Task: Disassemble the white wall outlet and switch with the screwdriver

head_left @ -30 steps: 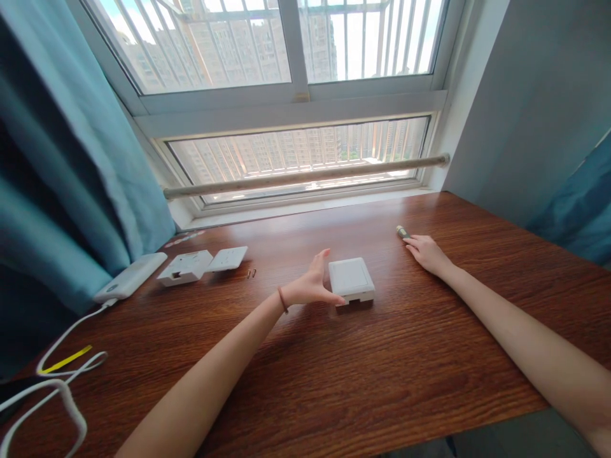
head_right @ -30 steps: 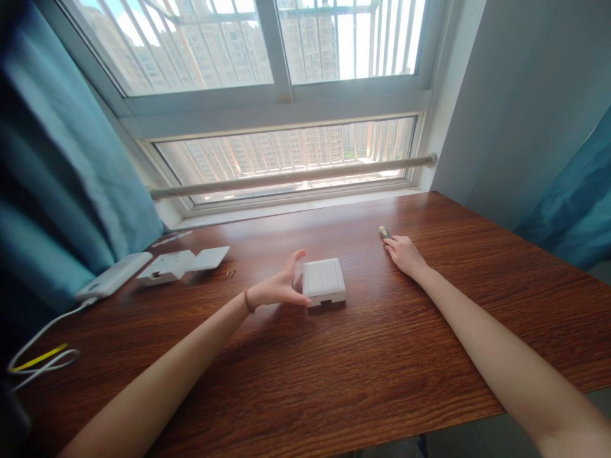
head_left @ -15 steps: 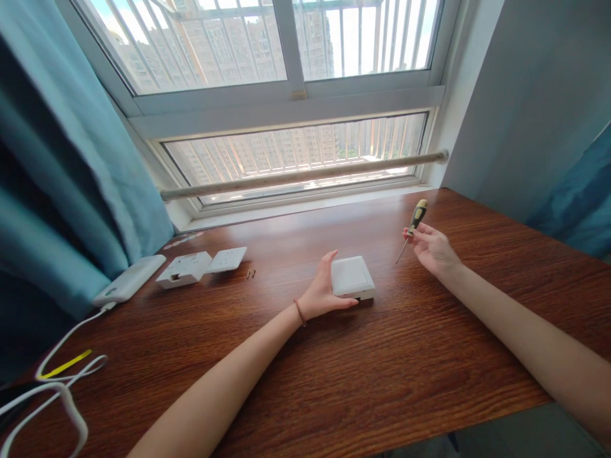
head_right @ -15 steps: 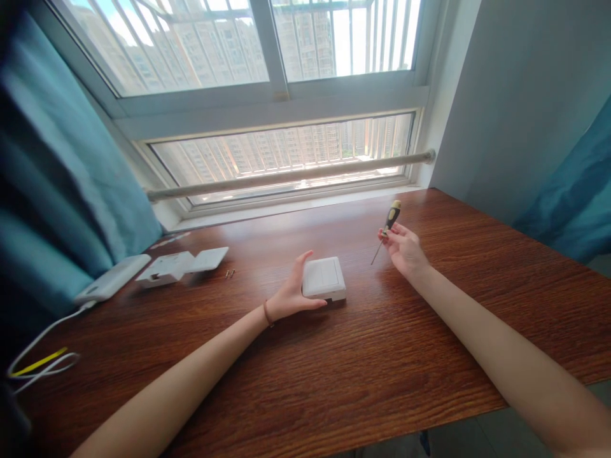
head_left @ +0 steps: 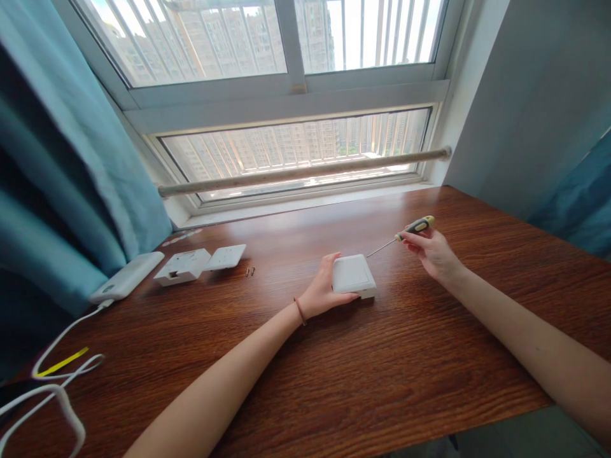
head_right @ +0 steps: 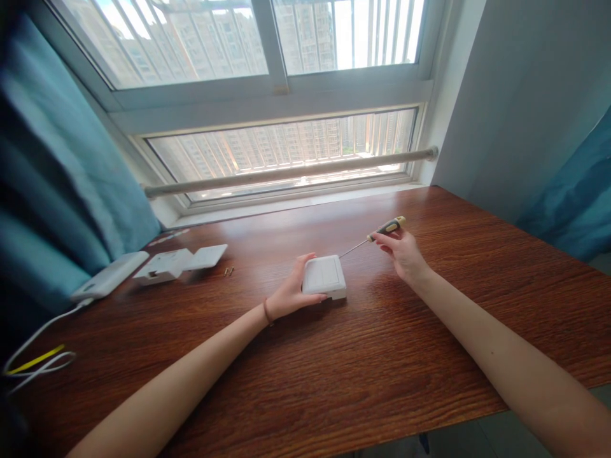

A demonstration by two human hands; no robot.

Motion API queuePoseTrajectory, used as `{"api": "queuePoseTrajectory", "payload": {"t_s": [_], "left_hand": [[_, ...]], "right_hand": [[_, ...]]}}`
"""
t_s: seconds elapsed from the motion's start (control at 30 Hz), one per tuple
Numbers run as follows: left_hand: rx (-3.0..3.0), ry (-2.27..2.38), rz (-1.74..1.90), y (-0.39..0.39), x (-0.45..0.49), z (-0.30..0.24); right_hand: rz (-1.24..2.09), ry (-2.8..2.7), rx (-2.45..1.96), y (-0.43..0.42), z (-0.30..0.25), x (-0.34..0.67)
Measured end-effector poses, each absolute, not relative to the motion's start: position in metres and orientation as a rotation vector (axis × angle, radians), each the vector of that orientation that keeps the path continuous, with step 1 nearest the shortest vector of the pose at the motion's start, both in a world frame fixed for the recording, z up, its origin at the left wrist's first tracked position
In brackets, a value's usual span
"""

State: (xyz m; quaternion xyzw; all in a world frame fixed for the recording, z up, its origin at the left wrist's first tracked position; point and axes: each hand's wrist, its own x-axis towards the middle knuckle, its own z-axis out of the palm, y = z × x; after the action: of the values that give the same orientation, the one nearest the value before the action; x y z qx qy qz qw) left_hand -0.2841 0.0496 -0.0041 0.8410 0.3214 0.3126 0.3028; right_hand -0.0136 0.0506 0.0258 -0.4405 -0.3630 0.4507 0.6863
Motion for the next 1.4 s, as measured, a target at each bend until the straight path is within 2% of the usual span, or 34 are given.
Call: {"api": "queuePoseTrajectory", "payload": {"t_s": [0.27,0.97,1.4], "left_hand": [[2.278,0.867,0.806,0.049,-0.284,-0.002],[2.328,0.869,0.831,0.050,-0.284,-0.004],[2.333,0.860,0.840,0.049,-0.284,-0.003]], "right_hand": [[0.957,-0.936,-1.085,0.046,0.033,-0.012],[1.254,-0.660,-1.076,0.055,0.007,-0.011],[1.314,-0.587,-1.070,0.057,0.003,-0.010]]}}
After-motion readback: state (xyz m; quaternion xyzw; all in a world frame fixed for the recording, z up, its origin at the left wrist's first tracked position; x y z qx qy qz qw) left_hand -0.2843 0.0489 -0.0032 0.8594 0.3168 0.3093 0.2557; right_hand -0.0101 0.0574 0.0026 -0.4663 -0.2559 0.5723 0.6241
